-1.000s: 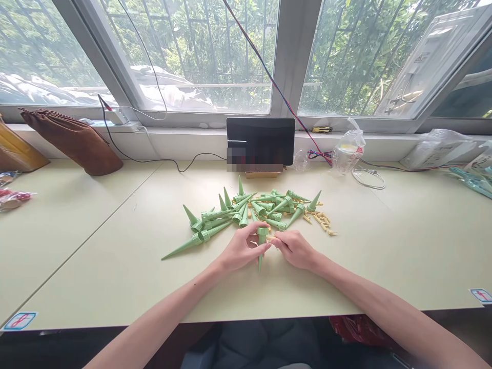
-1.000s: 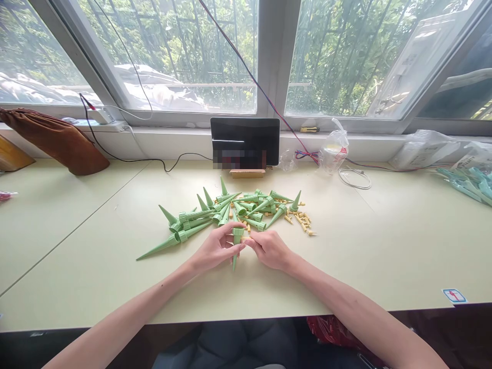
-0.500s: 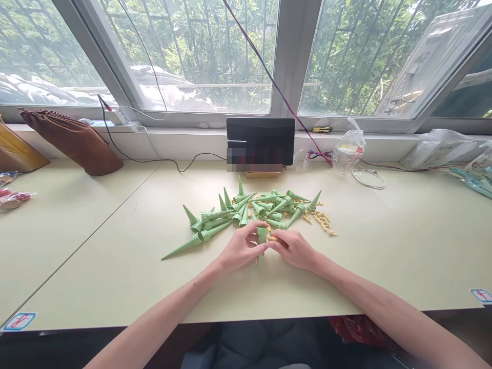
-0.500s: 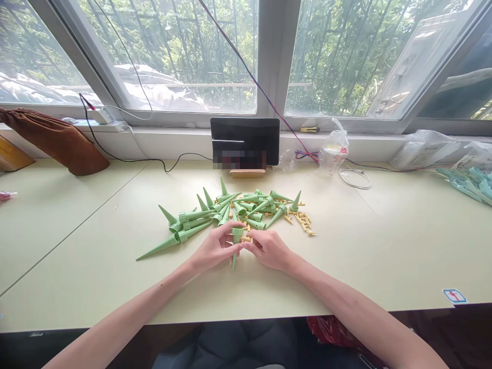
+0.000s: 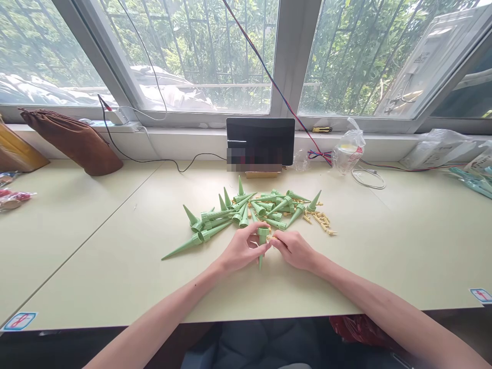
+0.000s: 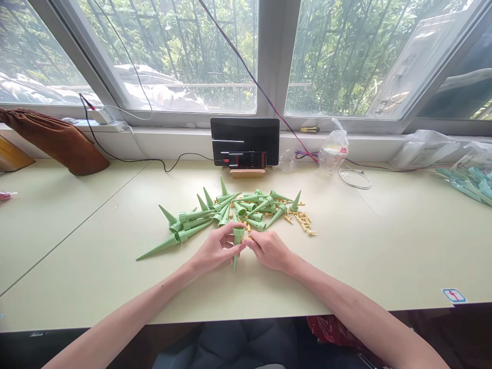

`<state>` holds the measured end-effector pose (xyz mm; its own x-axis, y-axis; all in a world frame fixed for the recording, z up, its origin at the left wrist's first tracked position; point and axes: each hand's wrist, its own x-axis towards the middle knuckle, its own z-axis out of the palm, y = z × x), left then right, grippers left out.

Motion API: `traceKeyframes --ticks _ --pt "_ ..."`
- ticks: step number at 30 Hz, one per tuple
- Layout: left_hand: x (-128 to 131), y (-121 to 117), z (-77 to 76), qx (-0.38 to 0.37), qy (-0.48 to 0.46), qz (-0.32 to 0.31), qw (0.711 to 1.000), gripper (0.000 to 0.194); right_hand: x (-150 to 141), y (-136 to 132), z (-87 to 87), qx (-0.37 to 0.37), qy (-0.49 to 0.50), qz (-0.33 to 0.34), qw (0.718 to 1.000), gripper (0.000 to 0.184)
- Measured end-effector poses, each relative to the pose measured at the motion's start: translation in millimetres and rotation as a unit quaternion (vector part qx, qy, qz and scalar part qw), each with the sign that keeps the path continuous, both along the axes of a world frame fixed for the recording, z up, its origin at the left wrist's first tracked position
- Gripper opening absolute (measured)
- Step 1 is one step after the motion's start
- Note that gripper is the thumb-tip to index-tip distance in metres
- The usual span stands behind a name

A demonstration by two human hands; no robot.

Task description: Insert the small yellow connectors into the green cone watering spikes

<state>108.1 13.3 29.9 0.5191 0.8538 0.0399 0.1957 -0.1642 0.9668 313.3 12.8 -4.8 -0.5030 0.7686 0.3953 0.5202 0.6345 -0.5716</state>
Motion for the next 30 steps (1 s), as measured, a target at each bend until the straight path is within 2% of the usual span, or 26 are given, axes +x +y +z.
traceKeyframes --ticks 8,30 --pt "0.9 -1.4 4.2 0.009 0.014 0.004 1.000 0.046 0.5 -0.2 0.3 -0.009 0.002 0.001 1.000 0.038" --pt "0.0 -1.3 3.2 0.017 0.022 0.003 1.000 0.044 0.4 -0.2 1.2 -0.054 0.021 0.008 0.998 0.037"
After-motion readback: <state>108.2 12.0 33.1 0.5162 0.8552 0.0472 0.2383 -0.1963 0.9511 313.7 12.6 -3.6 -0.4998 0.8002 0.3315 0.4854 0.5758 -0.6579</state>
